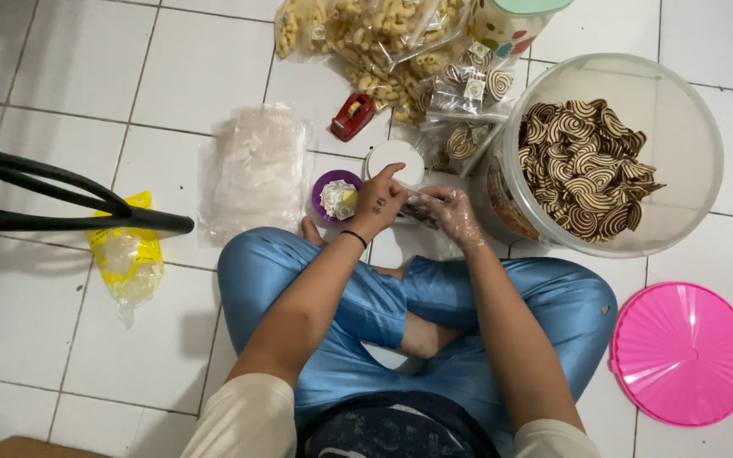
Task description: A person wearing gloves is manually packing swirl-patterned cookies into small plastic bags and weighing them on a digital scale on the floor.
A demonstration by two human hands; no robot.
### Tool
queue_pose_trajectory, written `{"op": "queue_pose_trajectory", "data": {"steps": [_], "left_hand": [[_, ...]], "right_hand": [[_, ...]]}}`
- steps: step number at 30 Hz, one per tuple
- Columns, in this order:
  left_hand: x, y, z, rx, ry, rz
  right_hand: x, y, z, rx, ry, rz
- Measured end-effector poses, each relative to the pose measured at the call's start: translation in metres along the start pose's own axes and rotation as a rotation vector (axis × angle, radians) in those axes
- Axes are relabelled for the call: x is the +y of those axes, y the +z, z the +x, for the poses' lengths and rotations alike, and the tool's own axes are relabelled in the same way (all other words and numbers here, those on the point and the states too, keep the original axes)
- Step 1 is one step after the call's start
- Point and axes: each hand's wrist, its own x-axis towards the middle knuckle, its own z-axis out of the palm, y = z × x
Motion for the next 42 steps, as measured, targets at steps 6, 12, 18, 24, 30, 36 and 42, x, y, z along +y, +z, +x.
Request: {"op": "queue_pose_trajectory", "data": {"steps": [6, 12, 18, 24, 30, 36, 42], "left_hand": [[0.015, -0.006, -0.005, 0.053, 0.032, 0.120], [0.019, -0.007, -0.006, 0.173, 0.358, 0.294], [0.014, -0.003, -0.004, 0.097, 0.370, 0.524], [-0.009, -0.002, 0.007, -0.103, 0.265, 0.575], [-0.008, -0.005, 0.009, -0.184, 0.247, 0.454], [-0.006, -0.009, 0.003, -0.201, 0.243, 0.347], [0.014, -0.018, -0.002, -0.227, 0.183, 0.318]], "right_hand": [[-0.007, -0.001, -0.002, 0.012, 0.049, 0.046], [0.018, -0.007, 0.006, 0.007, 0.067, 0.033], [0.013, -0.007, 0.006, -0.016, 0.070, 0.046], [0.004, -0.007, 0.002, -0.026, 0.074, 0.027], [0.024, -0.004, 0.004, 0.005, 0.018, -0.055], [-0.027, -0.010, -0.010, -0.033, -0.066, -0.299], [-0.051, 0.001, -0.023, 0.010, 0.012, -0.462]]}}
